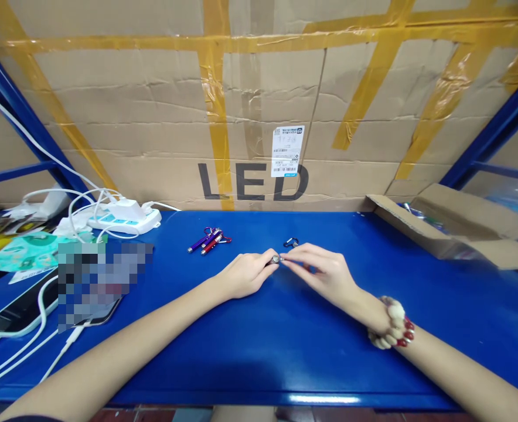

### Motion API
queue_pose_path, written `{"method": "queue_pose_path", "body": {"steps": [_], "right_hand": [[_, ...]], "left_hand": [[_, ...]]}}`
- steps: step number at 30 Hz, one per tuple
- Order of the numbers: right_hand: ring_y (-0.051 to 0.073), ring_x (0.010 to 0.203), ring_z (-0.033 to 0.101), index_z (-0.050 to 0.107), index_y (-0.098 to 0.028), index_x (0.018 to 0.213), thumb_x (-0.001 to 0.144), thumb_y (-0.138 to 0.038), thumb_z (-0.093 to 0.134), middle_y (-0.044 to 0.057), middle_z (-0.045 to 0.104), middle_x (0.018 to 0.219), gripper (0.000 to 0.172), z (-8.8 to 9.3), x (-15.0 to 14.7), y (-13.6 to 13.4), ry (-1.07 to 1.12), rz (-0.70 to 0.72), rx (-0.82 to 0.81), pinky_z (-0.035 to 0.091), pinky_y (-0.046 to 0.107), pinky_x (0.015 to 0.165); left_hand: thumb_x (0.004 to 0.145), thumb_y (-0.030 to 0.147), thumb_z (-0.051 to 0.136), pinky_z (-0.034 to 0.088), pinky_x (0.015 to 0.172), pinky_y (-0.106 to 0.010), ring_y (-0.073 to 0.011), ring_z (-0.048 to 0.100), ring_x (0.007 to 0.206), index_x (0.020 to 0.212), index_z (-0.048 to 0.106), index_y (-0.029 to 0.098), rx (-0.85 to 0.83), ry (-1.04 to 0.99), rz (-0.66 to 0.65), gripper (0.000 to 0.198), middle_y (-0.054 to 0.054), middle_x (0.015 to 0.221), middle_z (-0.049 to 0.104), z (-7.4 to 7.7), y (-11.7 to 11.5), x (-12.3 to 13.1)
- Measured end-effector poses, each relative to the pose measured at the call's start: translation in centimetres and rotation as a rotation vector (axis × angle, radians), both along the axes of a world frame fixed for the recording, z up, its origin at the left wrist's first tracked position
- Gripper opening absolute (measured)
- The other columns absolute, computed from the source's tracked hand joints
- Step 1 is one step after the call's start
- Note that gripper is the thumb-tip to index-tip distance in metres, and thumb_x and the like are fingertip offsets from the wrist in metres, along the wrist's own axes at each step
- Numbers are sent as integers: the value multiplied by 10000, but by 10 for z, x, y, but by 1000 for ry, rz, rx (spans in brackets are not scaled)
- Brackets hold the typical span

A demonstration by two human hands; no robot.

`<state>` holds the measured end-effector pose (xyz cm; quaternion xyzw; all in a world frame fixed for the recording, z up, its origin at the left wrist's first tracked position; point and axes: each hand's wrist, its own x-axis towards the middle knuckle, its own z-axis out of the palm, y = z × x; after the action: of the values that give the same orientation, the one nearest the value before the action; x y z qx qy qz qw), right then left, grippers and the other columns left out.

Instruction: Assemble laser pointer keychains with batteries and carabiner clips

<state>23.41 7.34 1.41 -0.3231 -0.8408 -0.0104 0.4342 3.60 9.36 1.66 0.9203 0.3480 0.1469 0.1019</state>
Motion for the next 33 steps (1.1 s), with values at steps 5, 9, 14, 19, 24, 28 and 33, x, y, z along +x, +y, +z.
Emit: {"method": "queue_pose_path", "body": {"steps": [5, 9, 14, 19, 24, 28, 33], "right_hand": [[61, 651, 608, 679, -206, 903, 826, -226, 578, 4, 671, 878, 129, -6, -5, -2, -29, -17, 53, 438, 145, 526], [71, 691, 621, 688, -204, 874, 840, -220, 555, 12, 673, 880, 138, -4, -6, -1, -32, -9, 80, 444, 143, 555], [60, 645, 615, 694, -211, 851, 850, -240, 540, 3, 676, 875, 156, -4, -3, -2, -47, -46, 87, 422, 144, 520], [62, 635, 603, 690, -242, 875, 866, -290, 505, 3, 659, 926, 191, -2, -4, -5, -125, -100, -3, 392, 161, 484], [52, 547, 555, 671, -220, 835, 865, -375, 486, 9, 654, 926, 244, 10, 0, -4, -171, -103, -83, 384, 172, 497], [131, 672, 617, 677, -244, 787, 886, -443, 410, -3, 690, 786, 347, 27, 23, 8, -213, -481, -170, 345, 210, 511], [230, 738, 634, 715, -282, 773, 747, -545, 554, 12, 707, 793, 310, 29, 63, 27, -450, -767, -450, 295, 236, 460]], "left_hand": [[937, 294, 280, 429, 659, -261, -185, 622, 760, 963, 428, 218, -8, -3, -28, 168, -26, 853, 634, -3, 3, 0], [936, 297, 287, 426, 647, -257, -179, 617, 738, 954, 443, 215, 14, 0, -42, 178, -23, 841, 628, -4, 4, 0], [935, 312, 295, 426, 632, -249, -170, 614, 719, 961, 456, 216, 37, -4, -48, 190, -17, 826, 624, -5, 4, 0], [931, 316, 306, 424, 610, -244, -163, 609, 690, 934, 462, 209, 50, 9, -51, 190, -15, 807, 623, -5, 4, 0], [934, 308, 304, 434, 659, -249, -168, 619, 753, 955, 467, 212, 51, 8, -54, 190, -25, 859, 634, -4, 3, 0], [939, 325, 275, 429, 654, -245, -160, 612, 719, 945, 468, 211, 12, 3, -26, 224, -16, 815, 626, -2, 3, 1], [937, 331, 276, 425, 660, -246, -156, 601, 699, 937, 473, 210, -19, -15, -18, 232, -13, 791, 618, -1, 3, 1]]}}
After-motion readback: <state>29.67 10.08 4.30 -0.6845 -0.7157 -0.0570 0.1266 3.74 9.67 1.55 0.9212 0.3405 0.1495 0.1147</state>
